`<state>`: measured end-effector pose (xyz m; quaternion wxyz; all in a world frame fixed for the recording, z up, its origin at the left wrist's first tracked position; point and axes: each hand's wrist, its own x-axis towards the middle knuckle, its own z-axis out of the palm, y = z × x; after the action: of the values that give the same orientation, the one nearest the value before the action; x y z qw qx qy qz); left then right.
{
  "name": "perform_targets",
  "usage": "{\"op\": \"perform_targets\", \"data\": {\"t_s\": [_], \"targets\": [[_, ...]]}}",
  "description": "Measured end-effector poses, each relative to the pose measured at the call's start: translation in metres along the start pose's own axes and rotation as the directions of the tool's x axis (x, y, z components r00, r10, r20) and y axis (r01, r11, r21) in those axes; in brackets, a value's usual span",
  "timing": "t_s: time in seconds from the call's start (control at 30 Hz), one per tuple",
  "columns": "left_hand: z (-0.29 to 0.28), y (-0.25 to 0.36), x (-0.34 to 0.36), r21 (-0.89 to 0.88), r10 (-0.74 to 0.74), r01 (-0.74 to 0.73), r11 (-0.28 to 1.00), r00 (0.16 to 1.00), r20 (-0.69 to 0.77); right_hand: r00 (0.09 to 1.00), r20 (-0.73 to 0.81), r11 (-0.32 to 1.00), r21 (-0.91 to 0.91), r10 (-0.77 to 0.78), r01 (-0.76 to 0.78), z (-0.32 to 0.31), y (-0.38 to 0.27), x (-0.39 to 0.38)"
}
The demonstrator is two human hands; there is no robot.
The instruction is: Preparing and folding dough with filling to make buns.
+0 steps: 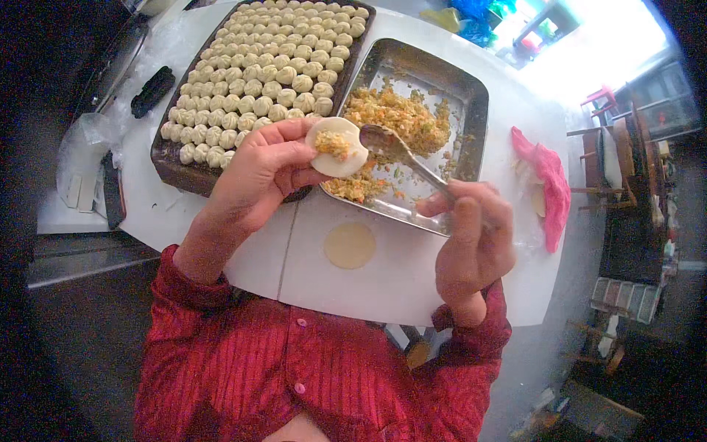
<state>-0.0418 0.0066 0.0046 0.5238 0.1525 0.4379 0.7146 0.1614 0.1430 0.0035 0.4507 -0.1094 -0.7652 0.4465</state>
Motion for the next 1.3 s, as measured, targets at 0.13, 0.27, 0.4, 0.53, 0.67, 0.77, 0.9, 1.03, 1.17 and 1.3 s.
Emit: {"op": "perform_targets", "data": {"t_s": [0.13,0.27,0.4,0.53,0.67,0.77,0.9,1.03,1.17,1.3], "targets": [[-0.006,0.001,0.001,-0.002,0.045,-0.045,0.999,0.998,-0.047,0.978,-0.128,0.982,0.115,0.166,-0.152,-0.006,-0.001,0.008],[-0.007,0.001,0.001,0.017,0.049,-0.048,0.999,0.997,-0.061,0.975,-0.052,0.945,-0.242,0.215,-0.222,-0.011,-0.005,0.009],[-0.007,0.0,0.003,0.024,0.041,-0.04,0.999,0.998,-0.044,0.981,0.006,0.911,-0.373,0.192,-0.176,-0.01,-0.003,0.008],[-0.004,0.0,0.001,-0.03,0.051,-0.053,0.998,0.997,-0.065,0.964,-0.022,0.945,-0.195,0.265,-0.264,-0.001,0.005,0.007],[-0.005,-0.001,0.0,0.019,0.045,-0.044,0.999,0.998,-0.044,0.905,-0.031,0.906,0.012,0.423,-0.423,0.001,0.011,0.007],[-0.003,-0.001,-0.002,0.013,0.042,-0.041,0.999,0.997,-0.061,0.886,-0.063,0.887,0.076,0.46,-0.455,-0.001,0.01,0.01],[0.0,-0.002,-0.003,-0.032,0.047,-0.05,0.998,0.996,-0.08,0.855,-0.104,0.852,0.207,0.507,-0.48,-0.009,0.01,0.016],[0.0,-0.005,-0.003,-0.027,0.031,-0.032,0.999,0.997,-0.065,0.859,-0.104,0.824,0.363,0.501,-0.436,-0.009,0.004,0.018],[-0.001,-0.008,-0.002,0.006,0.03,-0.029,1.0,0.999,-0.042,0.901,-0.127,0.858,0.386,0.414,-0.34,-0.006,0.0,0.014],[0.004,-0.009,-0.004,-0.033,-0.03,0.03,0.999,1.0,0.003,0.99,-0.139,0.995,0.093,-0.008,0.021,0.002,0.005,0.001]]}}
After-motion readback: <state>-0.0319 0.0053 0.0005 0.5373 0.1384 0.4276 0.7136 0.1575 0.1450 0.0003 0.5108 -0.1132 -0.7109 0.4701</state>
